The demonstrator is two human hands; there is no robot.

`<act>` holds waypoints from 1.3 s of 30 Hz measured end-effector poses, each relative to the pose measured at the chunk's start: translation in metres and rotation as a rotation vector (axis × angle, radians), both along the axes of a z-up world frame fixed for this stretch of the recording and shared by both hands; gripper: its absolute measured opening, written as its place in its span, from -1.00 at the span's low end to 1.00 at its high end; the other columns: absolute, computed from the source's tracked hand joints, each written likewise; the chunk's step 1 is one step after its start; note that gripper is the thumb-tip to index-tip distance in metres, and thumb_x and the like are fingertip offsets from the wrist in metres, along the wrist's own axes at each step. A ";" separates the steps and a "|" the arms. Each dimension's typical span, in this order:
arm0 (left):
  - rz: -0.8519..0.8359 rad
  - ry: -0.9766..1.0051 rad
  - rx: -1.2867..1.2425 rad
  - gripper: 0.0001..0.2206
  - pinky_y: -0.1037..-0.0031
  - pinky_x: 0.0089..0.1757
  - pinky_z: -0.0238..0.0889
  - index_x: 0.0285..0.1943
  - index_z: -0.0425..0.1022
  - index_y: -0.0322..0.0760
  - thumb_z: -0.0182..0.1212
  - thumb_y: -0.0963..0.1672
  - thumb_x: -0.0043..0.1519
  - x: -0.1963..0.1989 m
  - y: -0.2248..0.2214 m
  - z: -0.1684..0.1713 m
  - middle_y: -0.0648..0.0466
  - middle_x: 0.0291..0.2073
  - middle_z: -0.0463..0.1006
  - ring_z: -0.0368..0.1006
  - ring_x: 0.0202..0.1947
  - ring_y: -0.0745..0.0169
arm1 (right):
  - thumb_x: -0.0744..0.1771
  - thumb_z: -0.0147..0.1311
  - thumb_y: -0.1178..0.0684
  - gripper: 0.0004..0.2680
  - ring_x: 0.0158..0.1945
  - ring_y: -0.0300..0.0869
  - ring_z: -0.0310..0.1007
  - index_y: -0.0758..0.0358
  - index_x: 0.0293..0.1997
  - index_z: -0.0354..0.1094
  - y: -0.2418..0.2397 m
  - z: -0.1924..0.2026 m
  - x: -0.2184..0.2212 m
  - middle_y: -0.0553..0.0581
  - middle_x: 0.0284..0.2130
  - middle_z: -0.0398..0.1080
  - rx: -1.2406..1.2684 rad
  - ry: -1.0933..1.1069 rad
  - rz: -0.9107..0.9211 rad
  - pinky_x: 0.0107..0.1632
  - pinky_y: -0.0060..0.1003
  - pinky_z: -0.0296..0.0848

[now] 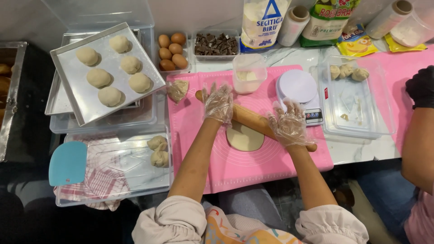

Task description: The person is shaping dough by rolling it into balls between their palms and then flattening each ball with a wooden rolling pin on a silicone mat.

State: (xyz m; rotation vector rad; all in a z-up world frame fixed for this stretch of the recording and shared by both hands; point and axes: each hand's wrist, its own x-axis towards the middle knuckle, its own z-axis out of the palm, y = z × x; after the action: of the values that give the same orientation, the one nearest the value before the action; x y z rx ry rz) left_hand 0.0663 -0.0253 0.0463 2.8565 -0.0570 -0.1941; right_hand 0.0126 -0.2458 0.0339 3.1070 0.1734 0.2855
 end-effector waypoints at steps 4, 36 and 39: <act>0.019 -0.136 -0.113 -0.62 0.09 0.15 -0.58 0.18 0.16 0.06 -0.36 0.03 0.21 -0.041 0.014 -0.001 0.22 0.16 0.18 -0.14 0.25 0.16 | 0.27 -0.36 -0.32 -0.61 0.11 0.02 0.04 -0.02 0.09 0.13 0.006 -0.002 -0.023 0.10 -0.01 0.10 0.003 -0.113 0.077 0.08 -0.02 0.06; -0.059 -0.856 0.030 -0.50 -0.10 0.08 -0.18 0.22 0.09 -0.21 0.00 -0.02 0.10 -0.153 0.032 -0.044 -0.13 0.13 0.13 -0.04 0.17 -0.22 | 0.19 -0.06 -0.30 -0.53 -0.11 0.06 0.30 0.32 -0.02 0.18 0.041 0.015 -0.122 0.24 -0.22 0.26 0.118 -0.662 0.272 0.04 -0.02 0.13; -0.060 -0.537 -0.040 -0.51 0.02 0.15 -0.37 0.26 0.01 -0.20 -0.27 0.05 0.19 -0.131 0.027 -0.028 -0.06 0.16 0.13 -0.15 0.22 -0.14 | 0.19 -0.16 -0.34 -0.54 -0.22 0.00 0.32 0.31 -0.13 0.22 0.032 0.011 -0.096 0.17 -0.34 0.26 0.032 -0.642 0.272 -0.09 -0.06 0.25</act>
State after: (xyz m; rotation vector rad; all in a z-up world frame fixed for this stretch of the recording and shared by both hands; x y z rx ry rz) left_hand -0.0651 0.0017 0.0180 2.7830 -0.2485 0.5573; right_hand -0.0829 -0.2136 0.0450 2.8267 0.5682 1.2611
